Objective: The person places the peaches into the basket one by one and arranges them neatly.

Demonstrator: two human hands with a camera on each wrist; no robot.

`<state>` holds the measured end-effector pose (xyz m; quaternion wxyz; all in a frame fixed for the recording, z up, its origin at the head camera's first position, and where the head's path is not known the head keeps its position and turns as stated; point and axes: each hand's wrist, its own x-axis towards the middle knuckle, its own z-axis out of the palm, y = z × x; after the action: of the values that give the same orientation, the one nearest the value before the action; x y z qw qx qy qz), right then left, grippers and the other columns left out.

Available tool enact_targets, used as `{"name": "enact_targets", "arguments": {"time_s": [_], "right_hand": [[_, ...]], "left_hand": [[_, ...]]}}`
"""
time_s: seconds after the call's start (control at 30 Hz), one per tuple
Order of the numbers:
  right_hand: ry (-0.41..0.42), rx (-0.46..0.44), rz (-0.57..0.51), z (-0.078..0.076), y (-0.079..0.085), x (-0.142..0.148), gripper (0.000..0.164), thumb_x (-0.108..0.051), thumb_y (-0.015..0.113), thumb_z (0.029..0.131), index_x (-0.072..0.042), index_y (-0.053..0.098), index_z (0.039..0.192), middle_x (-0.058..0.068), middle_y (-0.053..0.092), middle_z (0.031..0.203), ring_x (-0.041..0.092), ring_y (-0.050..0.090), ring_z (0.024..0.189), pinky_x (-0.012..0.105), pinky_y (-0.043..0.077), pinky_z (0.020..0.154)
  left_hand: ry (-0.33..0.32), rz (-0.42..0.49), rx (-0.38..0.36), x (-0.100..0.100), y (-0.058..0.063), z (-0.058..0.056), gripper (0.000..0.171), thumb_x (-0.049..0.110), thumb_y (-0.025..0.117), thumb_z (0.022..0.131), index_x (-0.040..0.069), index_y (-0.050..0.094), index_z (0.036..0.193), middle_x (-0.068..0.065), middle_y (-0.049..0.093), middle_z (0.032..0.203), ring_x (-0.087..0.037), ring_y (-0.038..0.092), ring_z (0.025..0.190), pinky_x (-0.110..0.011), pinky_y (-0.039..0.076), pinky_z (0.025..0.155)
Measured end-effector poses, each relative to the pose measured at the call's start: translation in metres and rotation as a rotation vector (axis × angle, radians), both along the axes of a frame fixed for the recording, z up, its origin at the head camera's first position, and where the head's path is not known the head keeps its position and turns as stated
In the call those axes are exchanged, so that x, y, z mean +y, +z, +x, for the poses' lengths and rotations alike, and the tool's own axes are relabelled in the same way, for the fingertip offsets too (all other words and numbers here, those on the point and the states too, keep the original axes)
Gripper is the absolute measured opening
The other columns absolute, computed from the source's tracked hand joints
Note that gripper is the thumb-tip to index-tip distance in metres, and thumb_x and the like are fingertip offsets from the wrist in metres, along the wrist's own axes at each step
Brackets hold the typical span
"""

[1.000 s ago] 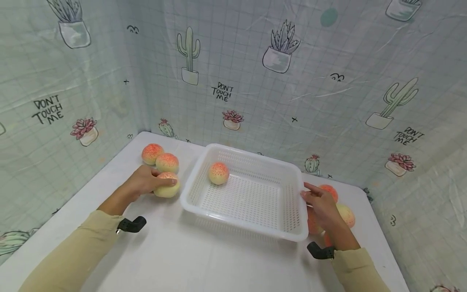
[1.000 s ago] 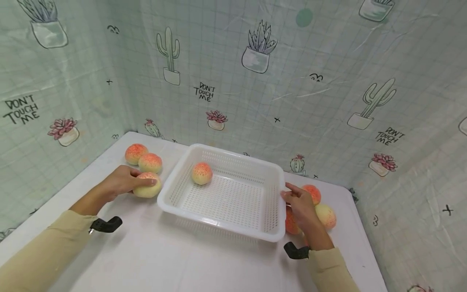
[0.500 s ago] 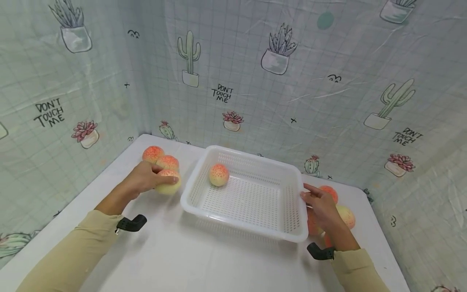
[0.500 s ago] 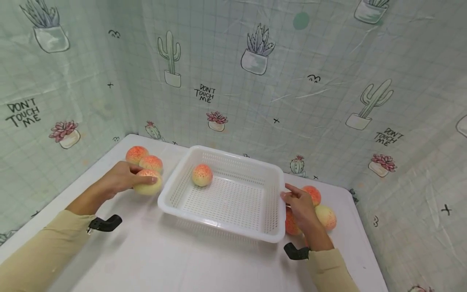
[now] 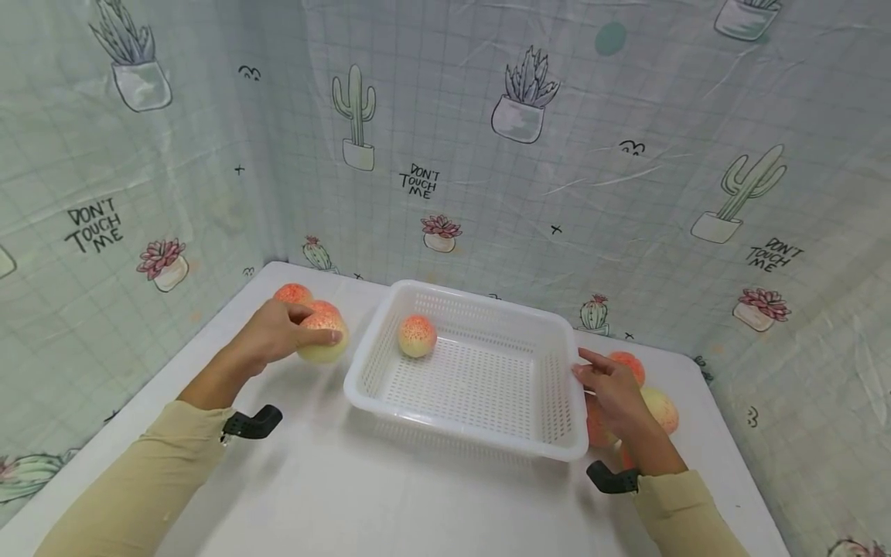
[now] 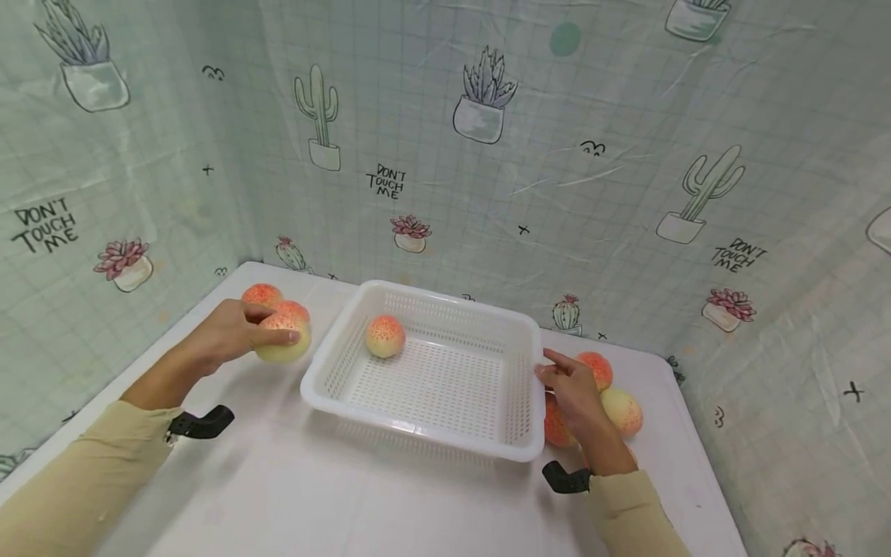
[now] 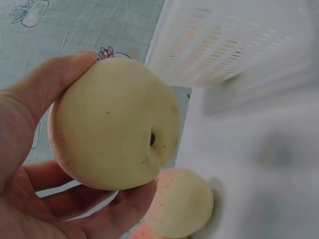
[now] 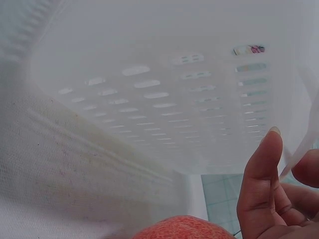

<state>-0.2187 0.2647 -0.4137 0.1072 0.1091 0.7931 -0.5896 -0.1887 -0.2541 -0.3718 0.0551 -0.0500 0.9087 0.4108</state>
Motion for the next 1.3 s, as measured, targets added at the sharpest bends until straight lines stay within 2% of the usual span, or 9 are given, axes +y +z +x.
{"name": "enact_targets", "arguments": {"time_s": [0.17, 0.4, 0.63, 0.93, 1.3], "right_hand": [[0.006, -0.005, -0.001, 0.001, 0.000, 0.001, 0.064, -0.031, 0.061, 0.106, -0.020, 0.035, 0.163, 0.007, 0.055, 0.137, 0.022, 0.066, 0.113, 0.037, 0.060, 0.101], [0.004, 0.004, 0.018, 0.000, 0.000, 0.001, 0.064, -0.033, 0.060, 0.106, -0.019, 0.035, 0.163, 0.009, 0.054, 0.141, 0.024, 0.065, 0.115, 0.040, 0.059, 0.103], [-0.001, 0.008, 0.023, 0.001, -0.002, 0.001, 0.064, -0.032, 0.061, 0.106, -0.018, 0.036, 0.163, 0.009, 0.054, 0.139, 0.023, 0.066, 0.114, 0.040, 0.059, 0.103], [0.006, 0.013, 0.017, 0.001, -0.002, 0.002, 0.064, -0.033, 0.060, 0.106, -0.020, 0.035, 0.163, 0.010, 0.053, 0.143, 0.025, 0.065, 0.117, 0.041, 0.057, 0.105], [-0.008, 0.005, 0.028, 0.000, 0.000, -0.001, 0.062, -0.033, 0.061, 0.106, -0.022, 0.037, 0.163, 0.010, 0.054, 0.143, 0.025, 0.066, 0.115, 0.039, 0.059, 0.102]], "left_hand": [[-0.013, 0.021, 0.013, 0.004, 0.007, 0.001, 0.094, 0.056, 0.084, 0.082, -0.004, 0.053, 0.148, -0.025, 0.057, 0.145, -0.035, 0.058, 0.122, -0.048, 0.051, 0.100], [-0.014, 0.056, 0.037, 0.013, 0.015, -0.002, 0.079, 0.054, 0.085, 0.081, 0.001, 0.065, 0.136, -0.017, 0.046, 0.143, -0.033, 0.049, 0.122, -0.043, 0.047, 0.097], [-0.025, 0.072, 0.031, 0.025, 0.021, -0.008, 0.082, 0.049, 0.086, 0.082, 0.003, 0.059, 0.144, -0.018, 0.064, 0.137, -0.030, 0.060, 0.115, -0.034, 0.052, 0.092], [-0.064, 0.048, 0.087, 0.035, 0.026, -0.012, 0.084, 0.053, 0.090, 0.077, 0.010, 0.062, 0.143, -0.015, 0.070, 0.129, -0.028, 0.065, 0.108, -0.027, 0.054, 0.078], [-0.121, 0.054, 0.122, 0.053, 0.031, -0.022, 0.078, 0.048, 0.090, 0.079, 0.011, 0.063, 0.142, -0.012, 0.070, 0.126, -0.027, 0.063, 0.108, -0.030, 0.053, 0.084]]}}
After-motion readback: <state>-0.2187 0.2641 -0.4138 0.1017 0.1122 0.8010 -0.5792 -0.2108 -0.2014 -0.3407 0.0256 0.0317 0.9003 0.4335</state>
